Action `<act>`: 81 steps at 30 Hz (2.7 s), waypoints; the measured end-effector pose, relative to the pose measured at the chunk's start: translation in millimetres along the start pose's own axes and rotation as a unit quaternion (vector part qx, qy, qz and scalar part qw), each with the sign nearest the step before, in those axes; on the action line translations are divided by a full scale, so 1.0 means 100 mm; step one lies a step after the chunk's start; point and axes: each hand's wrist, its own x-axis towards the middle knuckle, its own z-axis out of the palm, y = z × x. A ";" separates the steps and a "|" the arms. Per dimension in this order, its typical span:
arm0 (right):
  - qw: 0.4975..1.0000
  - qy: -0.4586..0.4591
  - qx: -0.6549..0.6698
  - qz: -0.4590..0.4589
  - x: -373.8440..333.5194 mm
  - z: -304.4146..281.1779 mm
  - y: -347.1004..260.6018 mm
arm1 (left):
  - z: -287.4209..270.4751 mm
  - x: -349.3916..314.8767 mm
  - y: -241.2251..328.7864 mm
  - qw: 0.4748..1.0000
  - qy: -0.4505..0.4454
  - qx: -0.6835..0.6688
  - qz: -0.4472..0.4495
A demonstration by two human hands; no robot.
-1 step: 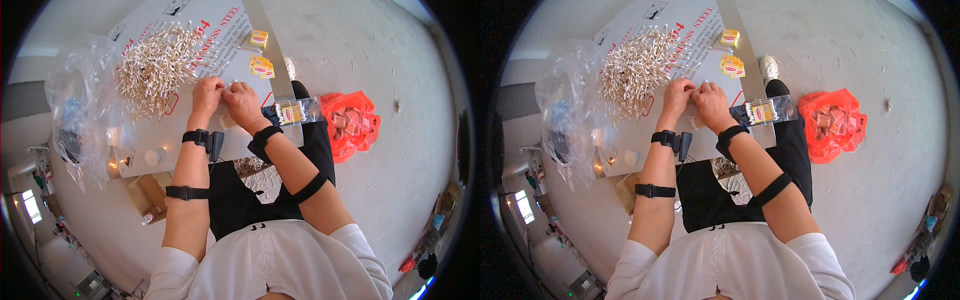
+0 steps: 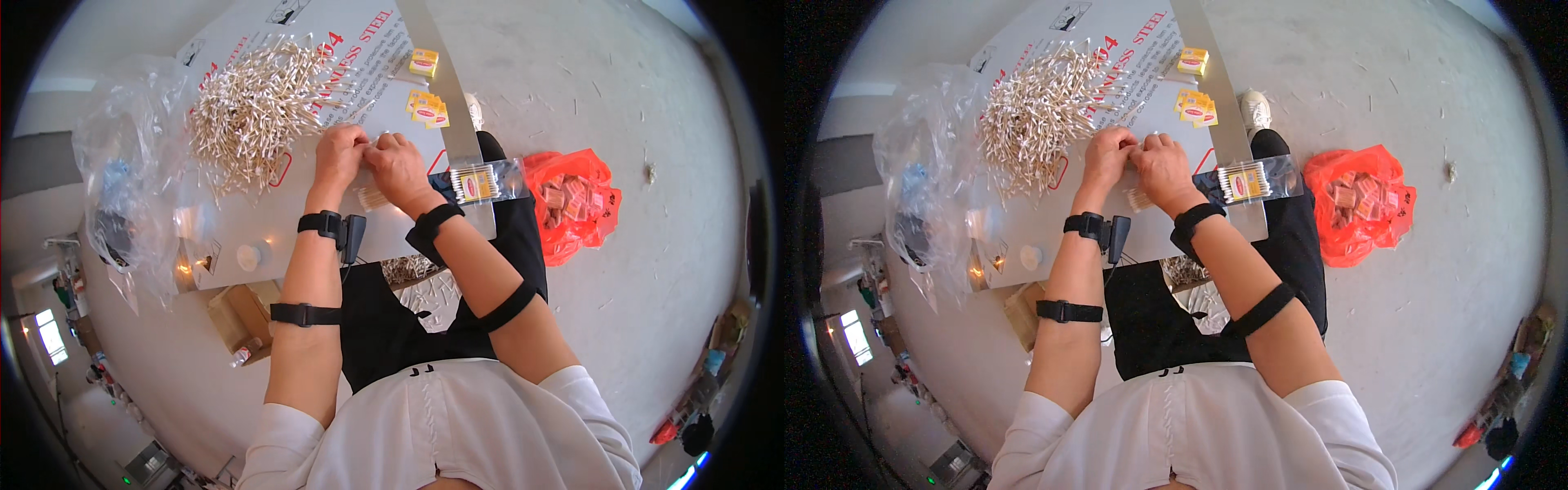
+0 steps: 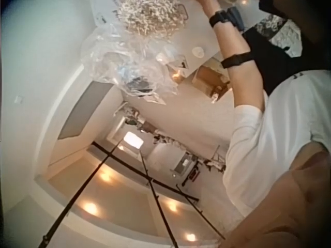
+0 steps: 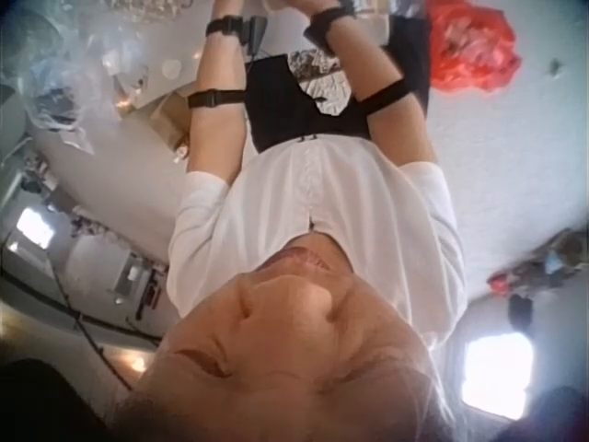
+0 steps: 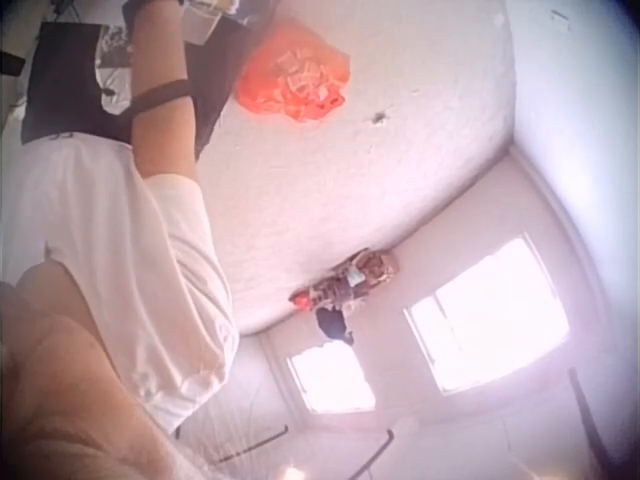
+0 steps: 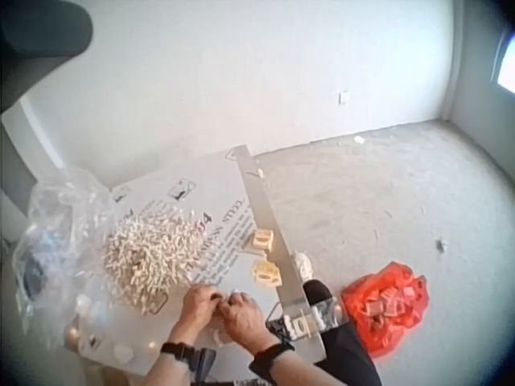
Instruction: Packaging a set of cotton swabs into small plastic bags.
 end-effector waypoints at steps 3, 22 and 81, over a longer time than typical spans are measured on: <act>0.998 -0.043 0.026 -0.028 -0.05 -0.10 0.15 | 0.02 -0.07 0.04 1.000 -0.001 -0.001 0.023; 0.996 -0.020 0.082 -0.036 -0.10 -0.31 0.36 | 0.31 -1.20 0.21 0.977 0.209 0.034 -0.031; 0.835 0.157 0.482 0.212 -0.87 -0.22 -0.16 | 0.46 -1.34 0.34 0.991 0.131 -0.022 0.028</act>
